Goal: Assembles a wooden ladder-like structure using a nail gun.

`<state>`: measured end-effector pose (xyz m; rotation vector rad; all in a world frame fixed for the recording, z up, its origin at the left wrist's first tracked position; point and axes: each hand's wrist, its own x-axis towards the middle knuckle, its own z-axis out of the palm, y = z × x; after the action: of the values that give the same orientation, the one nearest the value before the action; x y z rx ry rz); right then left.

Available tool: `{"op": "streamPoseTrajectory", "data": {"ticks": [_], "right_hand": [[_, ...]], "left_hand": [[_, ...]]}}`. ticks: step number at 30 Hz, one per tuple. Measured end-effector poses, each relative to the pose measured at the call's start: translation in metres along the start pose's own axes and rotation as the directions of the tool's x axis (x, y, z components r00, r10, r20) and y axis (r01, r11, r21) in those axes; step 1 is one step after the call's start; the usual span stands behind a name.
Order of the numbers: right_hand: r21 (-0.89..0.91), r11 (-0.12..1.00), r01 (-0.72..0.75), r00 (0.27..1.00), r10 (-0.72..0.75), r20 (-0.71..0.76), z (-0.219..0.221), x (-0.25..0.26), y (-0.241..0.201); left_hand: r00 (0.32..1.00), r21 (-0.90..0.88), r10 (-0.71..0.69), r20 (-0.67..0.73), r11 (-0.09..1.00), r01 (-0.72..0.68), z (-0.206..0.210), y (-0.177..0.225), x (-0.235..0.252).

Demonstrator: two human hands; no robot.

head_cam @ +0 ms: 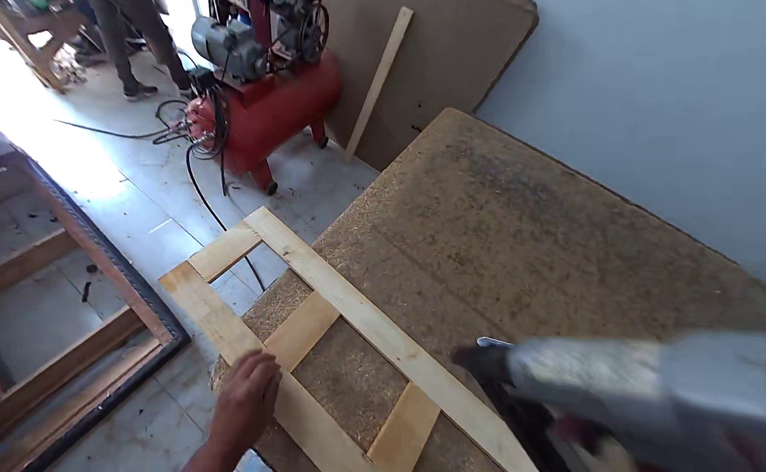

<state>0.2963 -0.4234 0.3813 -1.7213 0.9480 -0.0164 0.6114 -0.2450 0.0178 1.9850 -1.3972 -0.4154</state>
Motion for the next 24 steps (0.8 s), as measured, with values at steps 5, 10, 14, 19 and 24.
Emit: {"op": "streamPoseTrajectory", "data": {"ticks": [5, 10, 14, 19, 24], "right_hand": [[-0.095, 0.984, -0.149, 0.977, 0.162, 0.14, 0.052, 0.203, 0.044], [-0.173, 0.942, -0.288, 0.921, 0.322, 0.221, 0.091, 0.304, 0.1], [-0.161, 0.937, -0.309, 0.908, 0.341, 0.244, 0.097, 0.324, 0.111], [-0.226, 0.919, -0.323, 0.9, 0.372, 0.227, 0.101, 0.328, 0.111], [-0.271, 0.922, -0.278, 0.919, 0.337, 0.206, 0.105, 0.326, 0.108]], "left_hand": [[0.997, 0.202, -0.063, -0.036, 0.977, 0.069, 0.028, -0.03, 0.049], [0.993, 0.286, -0.082, -0.08, 0.953, 0.102, 0.036, -0.034, 0.054], [0.992, 0.32, -0.101, -0.081, 0.939, 0.122, 0.038, -0.034, 0.054], [0.992, 0.335, -0.102, -0.078, 0.934, 0.122, 0.039, -0.035, 0.054], [0.992, 0.337, -0.094, -0.087, 0.934, 0.118, 0.041, -0.037, 0.053]]}}
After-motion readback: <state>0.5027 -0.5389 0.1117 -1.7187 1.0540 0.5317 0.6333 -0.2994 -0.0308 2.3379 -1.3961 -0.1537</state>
